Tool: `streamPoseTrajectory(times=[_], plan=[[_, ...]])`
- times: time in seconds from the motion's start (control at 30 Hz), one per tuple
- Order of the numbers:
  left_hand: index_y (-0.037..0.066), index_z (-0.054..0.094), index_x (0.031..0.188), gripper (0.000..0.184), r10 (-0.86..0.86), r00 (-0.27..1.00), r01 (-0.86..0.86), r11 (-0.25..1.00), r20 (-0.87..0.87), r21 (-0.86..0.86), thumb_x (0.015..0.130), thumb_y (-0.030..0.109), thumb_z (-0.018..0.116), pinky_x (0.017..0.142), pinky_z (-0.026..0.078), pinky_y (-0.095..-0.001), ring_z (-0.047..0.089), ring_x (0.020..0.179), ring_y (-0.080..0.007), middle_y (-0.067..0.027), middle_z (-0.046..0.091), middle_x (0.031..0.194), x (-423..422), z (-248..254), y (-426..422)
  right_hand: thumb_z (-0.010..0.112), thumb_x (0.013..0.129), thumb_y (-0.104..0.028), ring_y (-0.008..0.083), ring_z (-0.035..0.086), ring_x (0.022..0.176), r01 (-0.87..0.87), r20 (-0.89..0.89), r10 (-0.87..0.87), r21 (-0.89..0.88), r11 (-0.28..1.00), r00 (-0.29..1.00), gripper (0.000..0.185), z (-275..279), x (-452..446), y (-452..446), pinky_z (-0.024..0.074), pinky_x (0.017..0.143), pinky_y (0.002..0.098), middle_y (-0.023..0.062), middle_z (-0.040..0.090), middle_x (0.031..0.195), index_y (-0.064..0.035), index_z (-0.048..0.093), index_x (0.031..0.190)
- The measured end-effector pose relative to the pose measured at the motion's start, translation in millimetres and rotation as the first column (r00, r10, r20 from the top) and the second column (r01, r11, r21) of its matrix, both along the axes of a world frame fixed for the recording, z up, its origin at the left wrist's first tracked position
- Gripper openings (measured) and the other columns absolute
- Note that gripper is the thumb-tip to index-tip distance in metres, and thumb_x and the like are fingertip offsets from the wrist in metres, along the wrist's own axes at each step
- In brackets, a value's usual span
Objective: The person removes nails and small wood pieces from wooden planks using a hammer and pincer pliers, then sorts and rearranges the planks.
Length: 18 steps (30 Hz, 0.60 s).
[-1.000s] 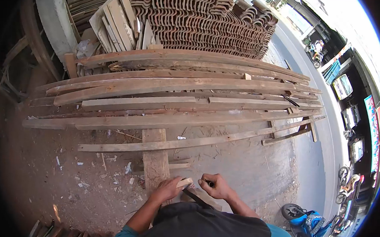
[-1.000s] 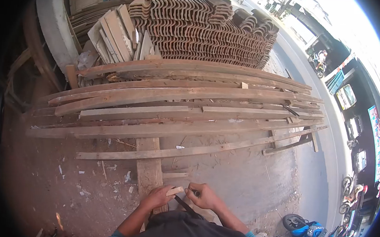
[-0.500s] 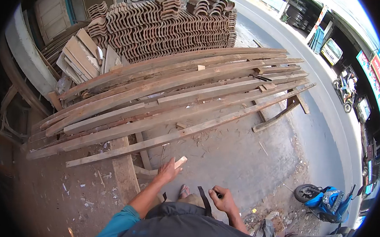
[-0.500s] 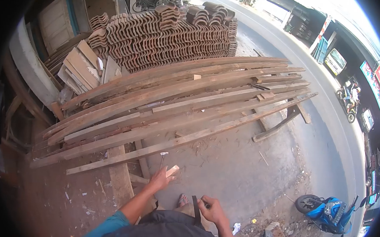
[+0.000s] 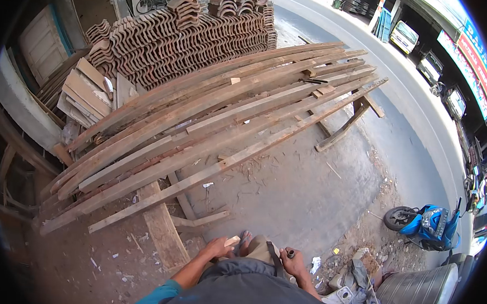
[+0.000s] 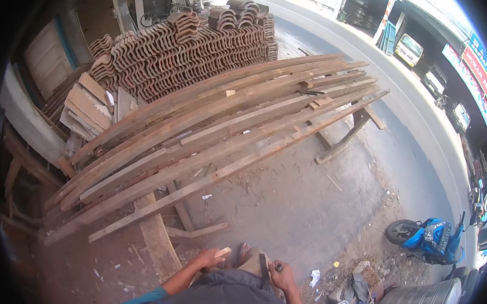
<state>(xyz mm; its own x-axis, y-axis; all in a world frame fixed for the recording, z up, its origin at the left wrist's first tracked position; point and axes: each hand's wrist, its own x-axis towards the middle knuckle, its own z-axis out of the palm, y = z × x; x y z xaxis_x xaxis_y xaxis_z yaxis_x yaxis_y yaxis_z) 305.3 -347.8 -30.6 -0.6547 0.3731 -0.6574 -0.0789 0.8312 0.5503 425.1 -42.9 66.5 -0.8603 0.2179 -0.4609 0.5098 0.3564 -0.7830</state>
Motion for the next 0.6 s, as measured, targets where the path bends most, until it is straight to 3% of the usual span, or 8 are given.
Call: streamPoseTrajectory(times=[0.07, 0.2, 0.3, 0.4, 0.47, 0.5, 0.53, 0.6], plan=[[0.001, 0.061, 0.126, 0.06, -0.007, 0.995, 0.009, 1.0, 0.096, -0.017, 0.087, 0.045, 0.071, 0.094, 0.05, -0.0479, 0.064, 0.113, -0.04, -0.0261, 0.067, 0.12, 1, 23, 1, 0.064, 0.095, -0.038, 0.0218, 0.062, 0.066, 0.028, 0.027, -0.032, 0.14, 0.99, 0.999, 0.042, -25, 9, 6, 0.0491, 0.065, 0.0393, 0.0169, 0.064, 0.068, 0.0022, 0.068, 0.084], [0.0, 0.061, 0.126, 0.06, -0.021, 0.989, 0.031, 0.997, 0.144, -0.071, 0.087, 0.045, 0.07, 0.093, 0.051, -0.047, 0.064, 0.113, -0.0398, -0.026, 0.067, 0.12, -8, 19, 11, 0.065, 0.094, -0.033, 0.0271, 0.065, 0.069, 0.021, 0.16, -0.045, 0.146, 0.989, 0.986, 0.038, -33, 2, 26, 0.0506, 0.069, 0.0409, 0.0216, 0.067, 0.073, 0.0041, 0.069, 0.087], [0.0, 0.06, 0.126, 0.061, -0.099, 0.993, 0.104, 0.992, 0.068, -0.077, 0.088, 0.046, 0.069, 0.092, 0.051, -0.0466, 0.065, 0.113, -0.0396, -0.0257, 0.067, 0.119, -28, 1, 34, 0.065, 0.092, -0.029, 0.0323, 0.066, 0.069, -0.013, 0.204, -0.027, 0.196, 0.981, 0.979, 0.035, -60, 13, 54, 0.0511, 0.07, 0.0429, 0.0244, 0.069, 0.077, 0.0055, 0.069, 0.088], [-0.001, 0.061, 0.125, 0.062, -0.062, 0.986, 0.071, 0.996, 0.157, -0.048, 0.088, 0.048, 0.069, 0.093, 0.051, -0.0467, 0.064, 0.114, -0.0396, -0.0259, 0.067, 0.12, -56, -7, 76, 0.064, 0.09, -0.027, 0.0321, 0.066, 0.065, 0.249, 0.155, -0.282, 0.2, 0.948, 0.947, 0.034, -104, 29, 99, 0.0505, 0.066, 0.0463, 0.0243, 0.067, 0.074, 0.0061, 0.067, 0.083], [0.001, 0.06, 0.127, 0.061, -0.176, 0.984, 0.176, 0.983, 0.007, -0.058, 0.088, 0.047, 0.069, 0.092, 0.05, -0.0479, 0.064, 0.113, -0.0396, -0.025, 0.067, 0.119, -77, -12, 114, 0.065, 0.088, -0.025, 0.0294, 0.066, 0.064, 0.321, 0.152, -0.363, 0.245, 0.915, 0.919, 0.031, -125, 38, 135, 0.0511, 0.066, 0.0442, 0.0189, 0.069, 0.072, 0.004, 0.067, 0.078], [0.001, 0.06, 0.127, 0.061, -0.172, 0.985, 0.172, 0.983, 0.007, -0.058, 0.088, 0.047, 0.069, 0.092, 0.05, -0.0479, 0.064, 0.113, -0.0396, -0.025, 0.067, 0.119, -87, -7, 136, 0.067, 0.086, -0.024, 0.0267, 0.066, 0.063, 0.391, 0.152, -0.444, 0.283, 0.876, 0.883, 0.029, -141, 47, 151, 0.0517, 0.067, 0.0422, 0.0134, 0.07, 0.069, 0.0018, 0.067, 0.074], [0.002, 0.06, 0.128, 0.059, -0.217, 0.976, 0.217, 0.975, 0.008, -0.049, 0.088, 0.045, 0.069, 0.092, 0.05, -0.0482, 0.064, 0.113, -0.0397, -0.0248, 0.067, 0.118, -99, 1, 161, 0.068, 0.085, -0.027, 0.0273, 0.066, 0.066, 0.599, 0.183, -0.622, 0.169, 0.783, 0.762, 0.03, -166, 61, 165, 0.0527, 0.072, 0.0434, 0.0132, 0.071, 0.072, 0.0012, 0.066, 0.075], [0.004, 0.059, 0.129, 0.058, -0.263, 0.965, 0.263, 0.964, 0.009, -0.047, 0.089, 0.044, 0.069, 0.093, 0.05, -0.0485, 0.064, 0.113, -0.0397, -0.0246, 0.067, 0.118, -122, 17, 208, 0.067, 0.083, -0.023, 0.0259, 0.065, 0.063, 0.653, 0.186, -0.689, 0.222, 0.724, 0.701, 0.025, -157, 77, 181, 0.0514, 0.066, 0.0421, 0.0119, 0.068, 0.07, 0.0002, 0.066, 0.074]])
